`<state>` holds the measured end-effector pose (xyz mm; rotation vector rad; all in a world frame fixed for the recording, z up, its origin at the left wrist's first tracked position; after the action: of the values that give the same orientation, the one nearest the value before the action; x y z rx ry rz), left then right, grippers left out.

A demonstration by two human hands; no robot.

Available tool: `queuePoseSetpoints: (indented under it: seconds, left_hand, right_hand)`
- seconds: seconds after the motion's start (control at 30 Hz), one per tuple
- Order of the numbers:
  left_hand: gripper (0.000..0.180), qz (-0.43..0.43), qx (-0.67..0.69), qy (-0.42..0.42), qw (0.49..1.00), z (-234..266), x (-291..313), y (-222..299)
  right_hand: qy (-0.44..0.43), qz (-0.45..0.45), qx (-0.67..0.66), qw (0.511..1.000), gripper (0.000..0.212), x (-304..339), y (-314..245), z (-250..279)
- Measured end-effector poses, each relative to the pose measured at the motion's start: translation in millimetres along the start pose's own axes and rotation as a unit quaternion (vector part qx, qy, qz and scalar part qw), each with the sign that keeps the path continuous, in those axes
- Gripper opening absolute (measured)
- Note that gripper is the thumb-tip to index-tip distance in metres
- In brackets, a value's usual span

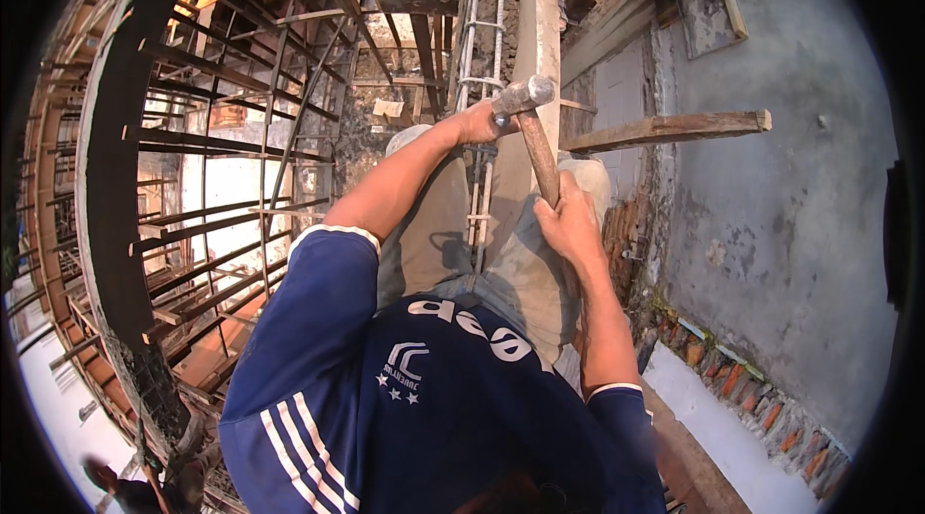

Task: The person nails wooden boards to a concrete and rebar structure using a hammer.

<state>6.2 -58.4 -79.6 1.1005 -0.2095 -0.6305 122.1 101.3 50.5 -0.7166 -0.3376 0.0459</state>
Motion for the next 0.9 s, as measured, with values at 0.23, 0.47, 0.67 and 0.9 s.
queuePoseSetpoints:
  seconds: [0.23,0.47,0.67,0.9]
  left_hand:
    - [0.046,0.114,-0.021,0.021,0.993,-29,34,25]
    - [0.047,0.055,-0.029,0.048,0.997,-37,32,27]
    - [0.039,-0.129,-0.019,0.422,0.897,20,33,40]
    - [0.044,0.049,-0.002,0.173,0.984,30,14,-19]
  right_hand:
    - [-0.028,-0.139,-0.194,0.971,0.038,51,65,-13]
    - [-0.017,-0.217,-0.336,0.916,0.013,49,85,-18]
    - [-0.051,-0.230,-0.321,0.917,0.013,38,73,-20]
    - [-0.071,-0.224,-0.339,0.911,0.015,35,75,-21]
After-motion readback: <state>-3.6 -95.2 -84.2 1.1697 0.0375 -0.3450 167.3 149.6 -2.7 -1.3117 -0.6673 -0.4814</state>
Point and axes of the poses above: each hand's wrist, its own x-axis away from the middle knuckle, its own z-axis out of the back of the hand, y = z × x, the point moved 6 cm from there along -x, towards the middle knuckle
